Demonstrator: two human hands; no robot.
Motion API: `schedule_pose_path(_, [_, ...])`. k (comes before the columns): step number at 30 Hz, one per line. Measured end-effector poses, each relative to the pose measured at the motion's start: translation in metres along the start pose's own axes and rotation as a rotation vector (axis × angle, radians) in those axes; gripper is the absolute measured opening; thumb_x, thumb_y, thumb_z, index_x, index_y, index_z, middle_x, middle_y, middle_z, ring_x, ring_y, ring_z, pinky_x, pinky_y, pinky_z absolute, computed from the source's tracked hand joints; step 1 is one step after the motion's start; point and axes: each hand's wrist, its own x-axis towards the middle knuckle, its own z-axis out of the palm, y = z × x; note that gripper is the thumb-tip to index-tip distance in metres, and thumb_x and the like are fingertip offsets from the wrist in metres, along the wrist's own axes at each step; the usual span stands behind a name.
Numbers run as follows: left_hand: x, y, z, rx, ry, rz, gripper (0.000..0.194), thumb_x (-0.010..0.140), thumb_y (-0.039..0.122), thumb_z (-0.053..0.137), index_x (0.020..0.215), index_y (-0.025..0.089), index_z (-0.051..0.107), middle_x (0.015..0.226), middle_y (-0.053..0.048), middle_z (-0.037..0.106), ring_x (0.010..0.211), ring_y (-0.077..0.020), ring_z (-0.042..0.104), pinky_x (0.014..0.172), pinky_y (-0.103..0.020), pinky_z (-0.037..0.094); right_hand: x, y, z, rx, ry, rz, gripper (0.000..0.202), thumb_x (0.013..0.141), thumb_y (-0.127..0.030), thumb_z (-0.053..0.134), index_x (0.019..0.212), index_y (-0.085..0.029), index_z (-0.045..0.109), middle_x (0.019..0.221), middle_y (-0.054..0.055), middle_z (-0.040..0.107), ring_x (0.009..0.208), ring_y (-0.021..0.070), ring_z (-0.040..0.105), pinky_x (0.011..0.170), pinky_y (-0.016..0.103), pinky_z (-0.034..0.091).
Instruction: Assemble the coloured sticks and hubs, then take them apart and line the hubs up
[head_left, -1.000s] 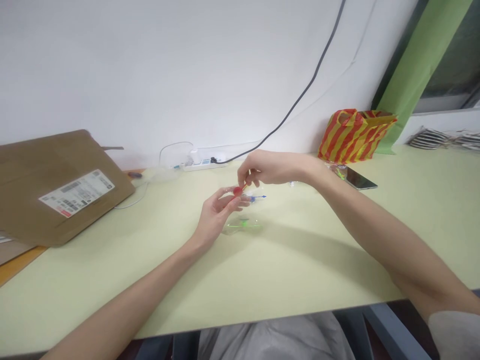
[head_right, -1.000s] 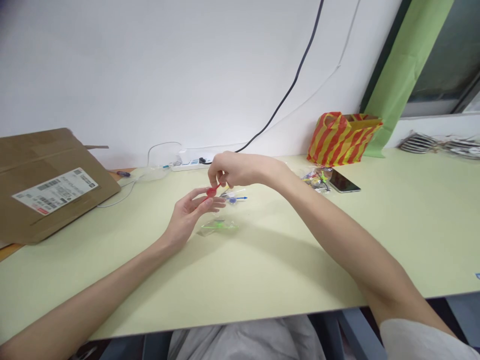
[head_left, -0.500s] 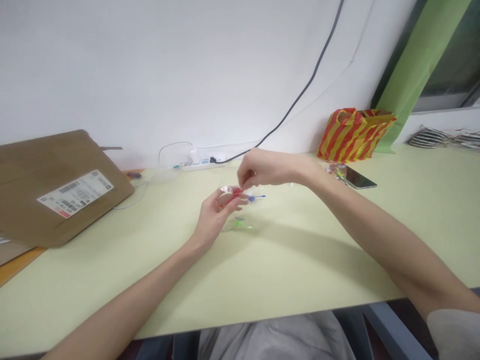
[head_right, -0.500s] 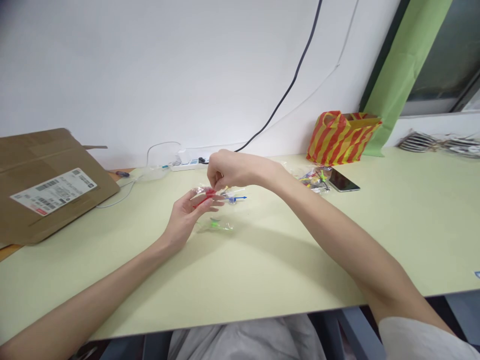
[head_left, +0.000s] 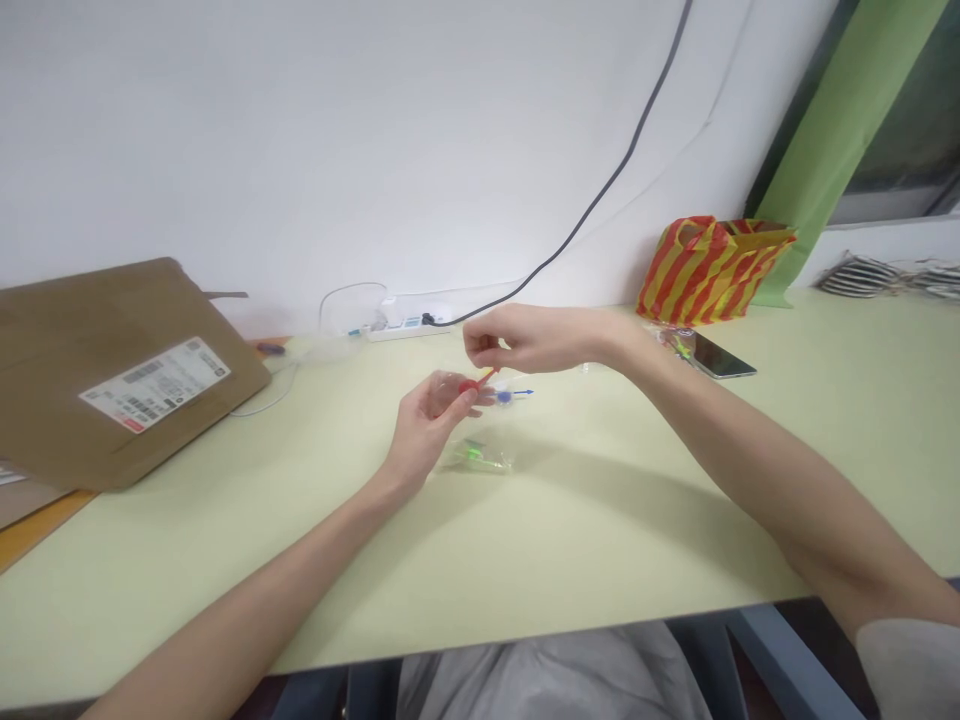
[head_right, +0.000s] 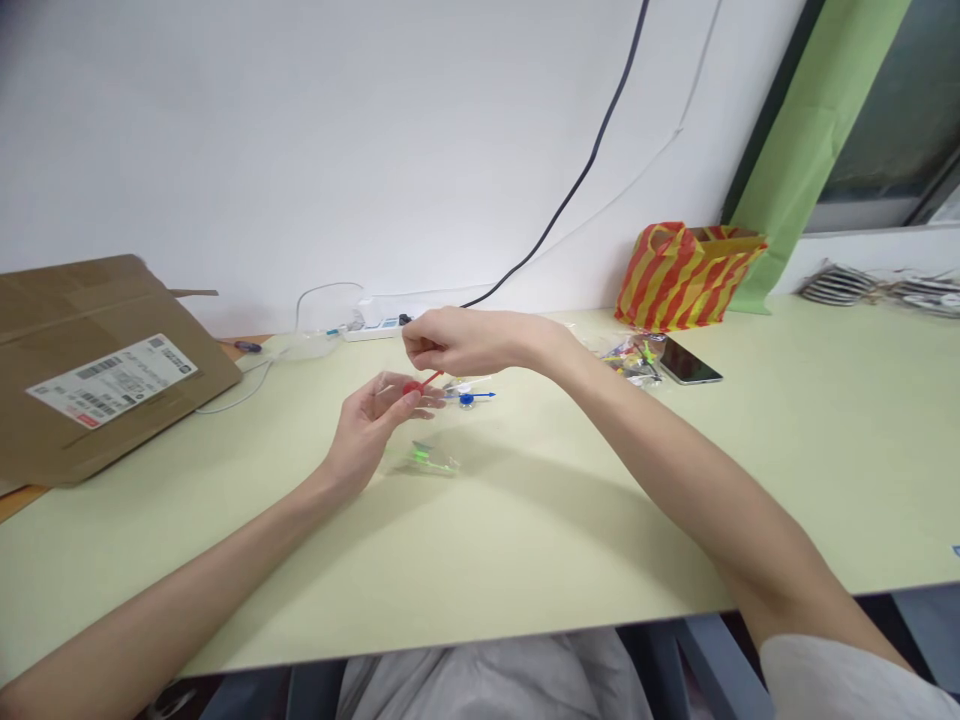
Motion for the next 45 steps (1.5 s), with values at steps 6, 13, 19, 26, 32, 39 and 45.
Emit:
schedule_pose_path(6, [0.000,-0.001,-0.002,0.024,-0.003,0.012,0.024,0.094,0.040,0.072,0.101,0.018,0.064,0.104,-0.011,0.079,0.097,-0.0278,0.076,0.084,-0.042,0.060,0.002,0.006,-0.001,0.061,-0.013,-0.071,0.014,0.091,-0.008,0.052,0.082,-0.019,0.055,0.086,0.002,0.063,0.073,0.0134,0.050,0.062,0.026,0.034])
schedule_pose_path(13, [-0.001,-0.001,-0.002,0.034,-0.043,0.013,0.029,0.096,0.040,0.071,0.115,0.021,0.064,0.111,-0.011,0.078,0.102,-0.0284,0.075,0.085,-0.043,0.059,0.001,-0.001,-0.004,0.116,-0.057,-0.071,0.012,0.090,-0.009,0.056,0.085,-0.018,0.062,0.082,0.003,0.069,0.072,0.0133,0.057,0.062,0.025,0.036])
schedule_pose_path(19, [-0.001,0.000,-0.001,0.012,-0.046,0.016,0.027,0.092,0.039,0.075,0.110,0.020,0.068,0.113,-0.010,0.077,0.106,-0.0289,0.074,0.089,-0.043,0.059,-0.001,-0.007,-0.003,0.071,-0.033,0.028,0.011,0.087,-0.009,0.058,0.086,-0.019,0.060,0.086,0.003,0.072,0.073,0.0147,0.060,0.060,0.025,0.037])
schedule_pose_path(26, [-0.002,-0.002,-0.002,0.019,-0.038,0.008,0.027,0.090,0.037,0.077,0.108,0.019,0.068,0.111,-0.010,0.075,0.105,-0.0290,0.074,0.086,-0.041,0.061,-0.004,-0.010,-0.007,0.078,-0.064,0.089,0.009,0.088,-0.012,0.060,0.089,-0.021,0.060,0.092,0.005,0.075,0.082,0.0176,0.064,0.063,0.026,0.039])
schedule_pose_path(32, [-0.002,-0.001,-0.002,0.020,-0.155,-0.056,0.039,0.088,0.038,0.079,0.120,0.021,0.065,0.123,-0.013,0.073,0.118,-0.0316,0.069,0.087,-0.040,0.061,-0.004,-0.011,-0.008,0.051,-0.033,0.086,0.008,0.087,-0.013,0.059,0.090,-0.021,0.060,0.096,0.005,0.075,0.080,0.0178,0.064,0.062,0.027,0.038])
schedule_pose_path(39, [-0.005,-0.001,-0.003,0.080,-0.217,-0.090,0.032,0.090,0.044,0.076,0.113,0.022,0.073,0.126,-0.013,0.074,0.119,-0.0320,0.068,0.092,-0.043,0.059,-0.005,-0.008,-0.008,0.033,0.007,0.099,0.006,0.089,-0.015,0.060,0.088,-0.021,0.060,0.086,0.005,0.075,0.077,0.0186,0.064,0.062,0.028,0.037])
schedule_pose_path(45, [-0.004,0.000,-0.003,0.092,-0.160,-0.081,0.033,0.094,0.046,0.070,0.114,0.021,0.076,0.115,-0.012,0.078,0.112,-0.0303,0.072,0.095,-0.043,0.056,-0.004,-0.008,-0.008,-0.007,0.056,0.086,0.006,0.089,-0.015,0.061,0.088,-0.021,0.059,0.083,0.005,0.072,0.072,0.0176,0.059,0.061,0.029,0.033])
